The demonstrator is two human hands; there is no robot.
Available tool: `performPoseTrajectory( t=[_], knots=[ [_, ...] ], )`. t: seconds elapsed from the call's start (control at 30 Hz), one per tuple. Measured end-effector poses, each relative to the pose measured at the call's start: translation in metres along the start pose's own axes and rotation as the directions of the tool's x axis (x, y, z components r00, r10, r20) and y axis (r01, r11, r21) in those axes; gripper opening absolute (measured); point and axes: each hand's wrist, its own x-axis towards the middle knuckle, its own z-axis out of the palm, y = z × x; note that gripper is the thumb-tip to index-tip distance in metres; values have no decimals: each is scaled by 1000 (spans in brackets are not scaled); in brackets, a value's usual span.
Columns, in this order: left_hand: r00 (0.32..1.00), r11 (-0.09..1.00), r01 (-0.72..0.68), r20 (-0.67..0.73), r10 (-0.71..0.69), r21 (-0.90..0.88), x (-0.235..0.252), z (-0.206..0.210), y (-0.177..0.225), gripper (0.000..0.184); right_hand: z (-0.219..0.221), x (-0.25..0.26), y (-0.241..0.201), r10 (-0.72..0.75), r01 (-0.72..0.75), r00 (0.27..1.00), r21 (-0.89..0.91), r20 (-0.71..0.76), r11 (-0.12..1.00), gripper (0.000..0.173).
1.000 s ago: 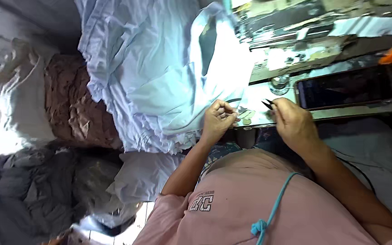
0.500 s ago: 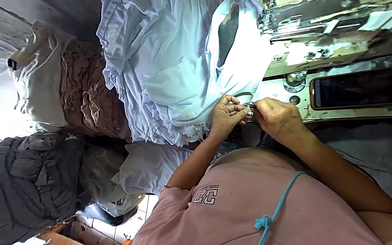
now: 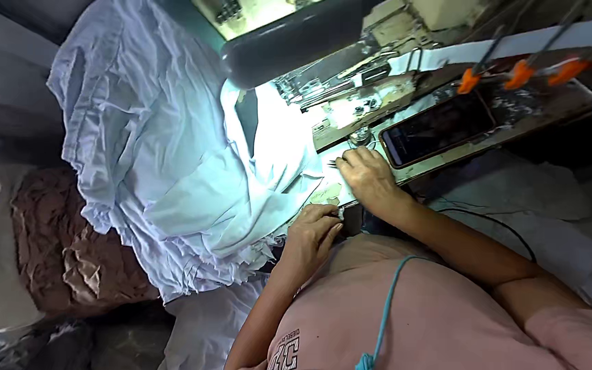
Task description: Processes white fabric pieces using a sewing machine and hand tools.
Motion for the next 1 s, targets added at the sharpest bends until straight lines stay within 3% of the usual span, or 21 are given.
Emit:
performPoseTrajectory(
  t=[0.07, 0.13, 0.2, 0.27, 0.33, 0.37, 0.47, 0.53, 0.63, 0.73, 0.83, 0.9, 1.0],
  knots=[
    [992, 984, -69, -90, 85, 166, 2, -5, 2, 24, 8, 1, 0, -19, 19, 1000, -39, -1, 999, 20],
    [987, 988, -65, -137, 84, 137, 2, -9, 2, 17, 7, -1, 1, -91, 94, 991, 33, -94, 995, 21],
    [992, 995, -46, -113, 55, 83, 2, -11, 3, 11, -1, -3, -8, -185, 241, 957, 258, -223, 936, 21],
    [988, 998, -62, -141, 62, 10, 3, -6, 2, 11, -11, -6, -23, -200, 255, 967, 577, -159, 776, 30],
    [984, 993, -93, -161, 80, -71, 3, -5, 1, 14, -19, -9, -32, -241, 51, 964, 811, 113, 583, 49],
    [988, 989, -96, -130, 81, -110, 3, -7, 2, 15, -21, -9, -32, -276, -69, 932, 864, 234, 499, 47],
    [997, 983, -62, 25, 67, -171, -3, -25, 2, 25, -21, -16, -26, -261, -387, 836, 855, 483, 346, 19],
    [997, 999, -30, -67, 28, -34, -9, -43, -3, 27, -25, -22, -17, -271, -452, 764, 786, 585, 422, 26],
    [965, 975, 24, -259, 35, 222, -6, -64, -12, 22, -30, -30, -9, -328, -262, 760, 726, 561, 635, 30],
    [991, 913, -27, -106, 77, 407, 9, -54, -17, 24, -28, -33, -15, -327, -44, 852, 678, 409, 733, 28],
    [997, 727, -71, 35, 65, 683, 19, -43, -30, 29, -19, -30, -16, -224, 117, 963, 521, 148, 845, 22],
    [1000, 637, -29, 25, 16, 771, 17, -49, -35, 24, -13, -27, -8, -143, 117, 989, 354, 47, 928, 15],
    [1000, 616, -14, 24, -9, 788, 9, -65, -33, 10, -7, -24, 2, -20, 2, 997, 227, 76, 974, 18]
  ],
)
